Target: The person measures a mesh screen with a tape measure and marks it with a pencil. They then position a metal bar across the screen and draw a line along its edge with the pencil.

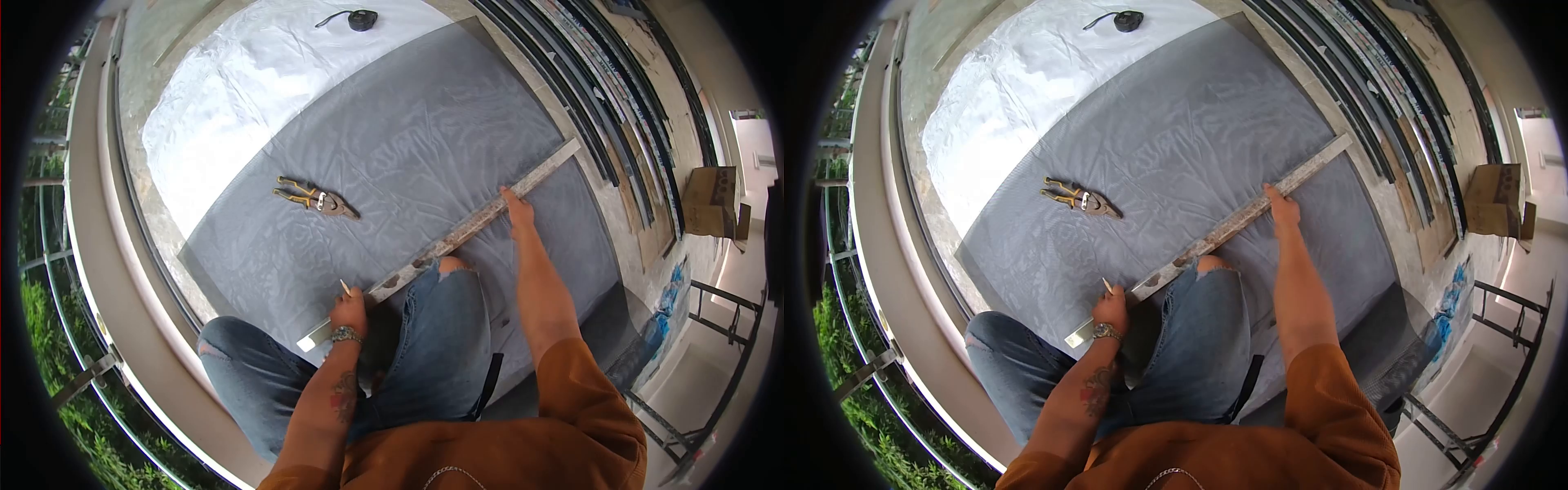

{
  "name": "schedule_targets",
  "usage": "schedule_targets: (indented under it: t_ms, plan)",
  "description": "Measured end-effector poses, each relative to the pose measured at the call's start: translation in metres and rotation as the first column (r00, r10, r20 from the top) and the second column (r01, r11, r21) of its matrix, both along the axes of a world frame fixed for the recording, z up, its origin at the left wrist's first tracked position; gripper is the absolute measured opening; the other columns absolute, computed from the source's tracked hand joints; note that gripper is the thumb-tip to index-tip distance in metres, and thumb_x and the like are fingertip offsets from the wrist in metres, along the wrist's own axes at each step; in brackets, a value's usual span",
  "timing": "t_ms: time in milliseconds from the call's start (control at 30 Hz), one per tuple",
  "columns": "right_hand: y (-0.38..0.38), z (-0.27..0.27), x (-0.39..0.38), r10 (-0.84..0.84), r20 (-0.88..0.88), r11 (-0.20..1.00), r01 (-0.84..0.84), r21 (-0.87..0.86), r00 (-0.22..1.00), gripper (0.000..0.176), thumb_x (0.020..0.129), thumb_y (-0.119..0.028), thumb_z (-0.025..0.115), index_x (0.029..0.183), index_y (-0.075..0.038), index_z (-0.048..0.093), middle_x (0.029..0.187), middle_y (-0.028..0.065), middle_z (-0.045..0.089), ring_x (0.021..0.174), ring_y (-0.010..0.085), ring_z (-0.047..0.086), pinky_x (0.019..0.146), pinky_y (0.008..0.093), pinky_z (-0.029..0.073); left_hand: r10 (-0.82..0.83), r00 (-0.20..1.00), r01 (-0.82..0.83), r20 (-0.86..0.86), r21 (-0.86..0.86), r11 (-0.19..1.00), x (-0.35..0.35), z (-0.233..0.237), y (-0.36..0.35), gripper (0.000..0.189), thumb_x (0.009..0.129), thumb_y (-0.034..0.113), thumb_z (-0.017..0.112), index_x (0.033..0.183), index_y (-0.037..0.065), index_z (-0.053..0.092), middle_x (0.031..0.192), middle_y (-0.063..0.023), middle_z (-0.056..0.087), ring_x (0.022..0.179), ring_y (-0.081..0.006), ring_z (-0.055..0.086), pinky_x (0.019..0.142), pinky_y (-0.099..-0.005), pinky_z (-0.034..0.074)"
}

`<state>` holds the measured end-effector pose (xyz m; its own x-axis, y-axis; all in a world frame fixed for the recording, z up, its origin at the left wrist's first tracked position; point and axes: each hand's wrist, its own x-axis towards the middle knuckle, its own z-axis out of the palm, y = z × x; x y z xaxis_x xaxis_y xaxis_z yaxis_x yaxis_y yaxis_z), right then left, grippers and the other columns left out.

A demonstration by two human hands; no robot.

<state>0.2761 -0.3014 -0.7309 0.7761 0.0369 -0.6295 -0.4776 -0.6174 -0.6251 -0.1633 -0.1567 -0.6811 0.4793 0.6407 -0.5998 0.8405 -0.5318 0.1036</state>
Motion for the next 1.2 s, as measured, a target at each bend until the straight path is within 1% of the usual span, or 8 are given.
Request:
schedule_targets:
  t_ms: [100,200,300,533,667,833,900,1200]
  plan:
    - [0.003,0.032,-0.012,-0.166,-0.109,0.969,0.182,0.164,0.980,0.090,0.078,-0.055,0.078,0.143,0.001,0.053,0.148,0.0179,0.052,0.137,0.0342,0.046,0.114,0.0491,0.033,-0.048,0.999,0.046,0.019,0.110,0.993,0.006,0.011,0.004,0.011,0.093,0.011,0.057,0.104,0.012,0.056,0.104,-0.0127,0.067,0.102,-0.0323,0.065,0.082,-0.0509,0.054]
    - [-0.014,0.039,-0.008,-0.111,-0.189,0.983,0.136,0.125,0.976,0.104,0.079,-0.059,0.075,0.156,-0.001,0.034,0.160,0.0216,0.033,0.147,0.0344,0.032,0.117,0.0556,0.025,-0.122,0.989,0.097,0.082,0.254,0.962,0.006,0.006,0.002,0.010,0.093,0.013,0.057,0.103,0.012,0.055,0.102,-0.0107,0.065,0.101,-0.0296,0.063,0.088,-0.0508,0.049]
    - [-0.014,0.033,0.000,-0.080,-0.197,0.993,0.096,0.072,0.977,0.111,0.079,-0.066,0.073,0.159,-0.004,0.027,0.160,0.0217,0.031,0.147,0.0363,0.031,0.118,0.0557,0.025,-0.103,0.988,0.072,0.115,0.249,0.966,0.003,-0.006,0.001,0.011,0.094,0.014,0.056,0.104,0.013,0.056,0.102,-0.0091,0.065,0.101,-0.0286,0.062,0.091,-0.0511,0.046]
    - [0.014,0.041,0.014,-0.135,-0.244,0.991,0.130,-0.034,0.960,0.120,0.078,-0.075,0.070,0.161,-0.002,0.022,0.165,0.0230,0.022,0.150,0.0380,0.026,0.120,0.0565,0.022,-0.028,0.999,0.023,0.029,0.135,0.991,0.000,-0.004,0.003,0.018,0.096,0.013,0.055,0.114,0.012,0.057,0.108,-0.0084,0.064,0.108,-0.0300,0.062,0.092,-0.0539,0.049]
    - [0.028,0.036,0.012,-0.147,-0.183,0.989,0.138,-0.062,0.972,0.111,0.077,-0.060,0.080,0.153,0.006,0.035,0.159,0.0262,0.034,0.147,0.0397,0.034,0.119,0.0545,0.025,0.028,0.999,-0.028,-0.023,0.023,0.999,0.007,-0.006,0.008,0.018,0.096,0.012,0.055,0.113,0.011,0.057,0.111,-0.0098,0.063,0.111,-0.0309,0.062,0.090,-0.0538,0.051]
    - [0.009,0.007,0.017,-0.118,-0.158,0.986,0.135,0.100,0.980,0.108,0.074,-0.054,0.084,0.153,0.004,0.038,0.162,0.0233,0.031,0.148,0.0382,0.032,0.120,0.0537,0.022,0.047,0.999,-0.047,0.003,0.079,0.996,0.007,-0.004,0.002,0.018,0.096,0.012,0.055,0.114,0.012,0.057,0.112,-0.0101,0.063,0.112,-0.0315,0.062,0.087,-0.0524,0.054]
    - [-0.001,0.013,0.014,-0.172,-0.250,0.976,0.199,0.088,0.953,0.107,0.072,-0.059,0.082,0.157,-0.010,0.038,0.165,0.0186,0.024,0.150,0.0338,0.024,0.120,0.0541,0.017,0.027,1.000,-0.027,0.007,0.100,0.995,0.005,0.000,-0.004,0.017,0.096,0.013,0.055,0.112,0.012,0.058,0.111,-0.0097,0.063,0.110,-0.0310,0.062,0.086,-0.0519,0.054]
    - [-0.013,0.013,0.017,-0.171,-0.275,0.973,0.207,0.107,0.946,0.118,0.074,-0.067,0.077,0.160,-0.006,0.025,0.165,0.0204,0.022,0.152,0.0376,0.020,0.120,0.0564,0.018,-0.052,0.994,0.033,0.098,0.180,0.983,0.007,-0.006,-0.005,0.008,0.093,0.013,0.056,0.101,0.011,0.059,0.102,-0.0104,0.066,0.103,-0.0298,0.064,0.082,-0.0502,0.053]
